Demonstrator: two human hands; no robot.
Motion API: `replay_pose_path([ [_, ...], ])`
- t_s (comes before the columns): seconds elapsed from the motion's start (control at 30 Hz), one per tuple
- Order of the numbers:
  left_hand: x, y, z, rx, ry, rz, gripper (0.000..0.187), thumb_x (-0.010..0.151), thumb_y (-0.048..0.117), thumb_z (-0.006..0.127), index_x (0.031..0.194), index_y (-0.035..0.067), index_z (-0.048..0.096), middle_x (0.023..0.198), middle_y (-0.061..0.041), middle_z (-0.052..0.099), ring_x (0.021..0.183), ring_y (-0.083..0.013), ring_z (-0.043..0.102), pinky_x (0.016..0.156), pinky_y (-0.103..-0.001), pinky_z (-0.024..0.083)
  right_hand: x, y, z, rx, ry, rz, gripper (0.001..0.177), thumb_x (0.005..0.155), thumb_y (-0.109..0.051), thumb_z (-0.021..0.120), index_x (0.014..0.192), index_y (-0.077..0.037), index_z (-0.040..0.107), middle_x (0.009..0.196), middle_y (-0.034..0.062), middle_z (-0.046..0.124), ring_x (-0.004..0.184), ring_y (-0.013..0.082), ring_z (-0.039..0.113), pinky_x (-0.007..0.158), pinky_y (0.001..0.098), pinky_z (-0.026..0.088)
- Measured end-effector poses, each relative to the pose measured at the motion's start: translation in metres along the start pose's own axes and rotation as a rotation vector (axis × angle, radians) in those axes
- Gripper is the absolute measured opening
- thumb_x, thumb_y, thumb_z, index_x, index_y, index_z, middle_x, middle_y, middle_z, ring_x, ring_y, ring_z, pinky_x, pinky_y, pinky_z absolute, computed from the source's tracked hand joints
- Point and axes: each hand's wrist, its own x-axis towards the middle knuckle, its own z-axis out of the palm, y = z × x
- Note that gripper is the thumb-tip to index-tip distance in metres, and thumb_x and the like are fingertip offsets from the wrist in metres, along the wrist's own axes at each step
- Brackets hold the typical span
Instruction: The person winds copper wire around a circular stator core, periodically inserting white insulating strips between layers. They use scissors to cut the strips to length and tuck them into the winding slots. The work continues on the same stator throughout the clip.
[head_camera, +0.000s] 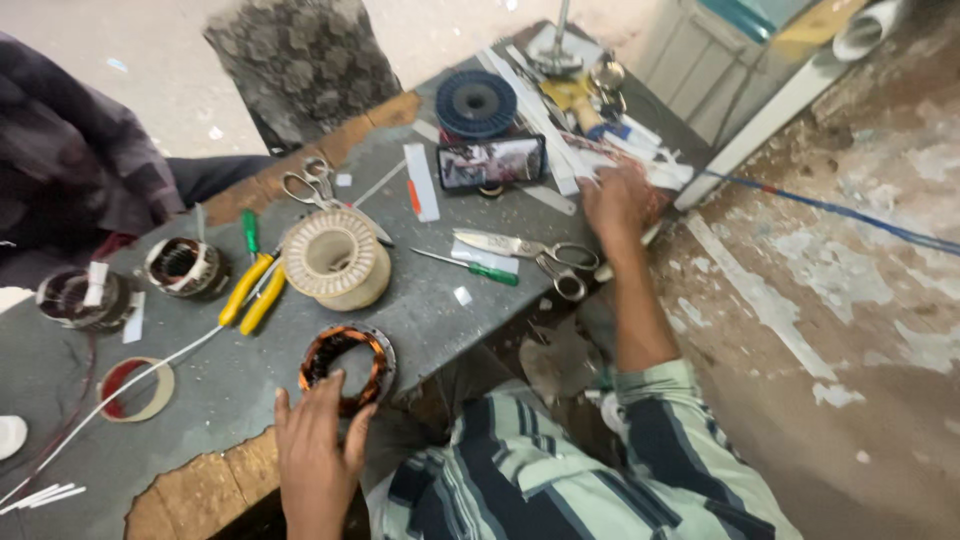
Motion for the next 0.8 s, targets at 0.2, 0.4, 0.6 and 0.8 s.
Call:
replay_pose_path([
  [0.2,-0.004,0.019,0.0,-0.142,0.091,0.014,0.041,0.084,0.019,0.077,0.121,0.004,0.068,0.117,-0.013,0.072,0.113,-0.0292,0.067,0.119,-0.055,0.037,0.008,0.018,0.008,-0.038,-0.187,0.149,0.025,0.085,-0.033,0.083,0.096,-0.011,0.081,0.099,0.0191,0.074,0.094,0.0393,0.069,0.084,0.0497,0.053],
  [0.4,-0.002,0.029,-0.016,-0.222,0.114,0.055,0.035,0.082,0.014,0.079,0.115,0.004,0.072,0.111,-0.011,0.074,0.108,-0.0286,0.069,0.112,-0.051,0.045,0.008,0.015,-0.021,0.251,0.118,0.093,0.021,0.099,-0.025,0.08,0.101,-0.004,0.076,0.095,0.015,0.074,0.085,0.0296,0.071,0.077,0.0403,0.054],
  [0.6,0.001,0.043,-0.013,-0.373,0.147,0.205,0.041,0.083,0.011,0.084,0.122,0.005,0.071,0.118,-0.011,0.075,0.115,-0.0288,0.072,0.106,-0.043,0.055,-0.061,-0.052,-0.092,1.465,0.365,0.055,0.009,0.112,0.001,0.063,0.111,-0.002,0.055,0.09,0.0077,0.061,0.073,0.0168,0.06,0.062,0.0269,0.05],
  [0.8,0.004,0.068,0.01,-0.582,0.253,0.279,0.071,0.085,0.014,0.079,0.14,-0.012,0.043,0.14,-0.034,0.056,0.133,-0.05,0.055,0.119,-0.055,0.037,-0.165,-0.181,-0.129,1.556,-0.112,-0.495,0.005,0.099,-0.004,0.059,0.098,-0.007,0.055,0.082,0.0109,0.065,0.067,0.0195,0.062,0.066,0.0391,0.056],
])
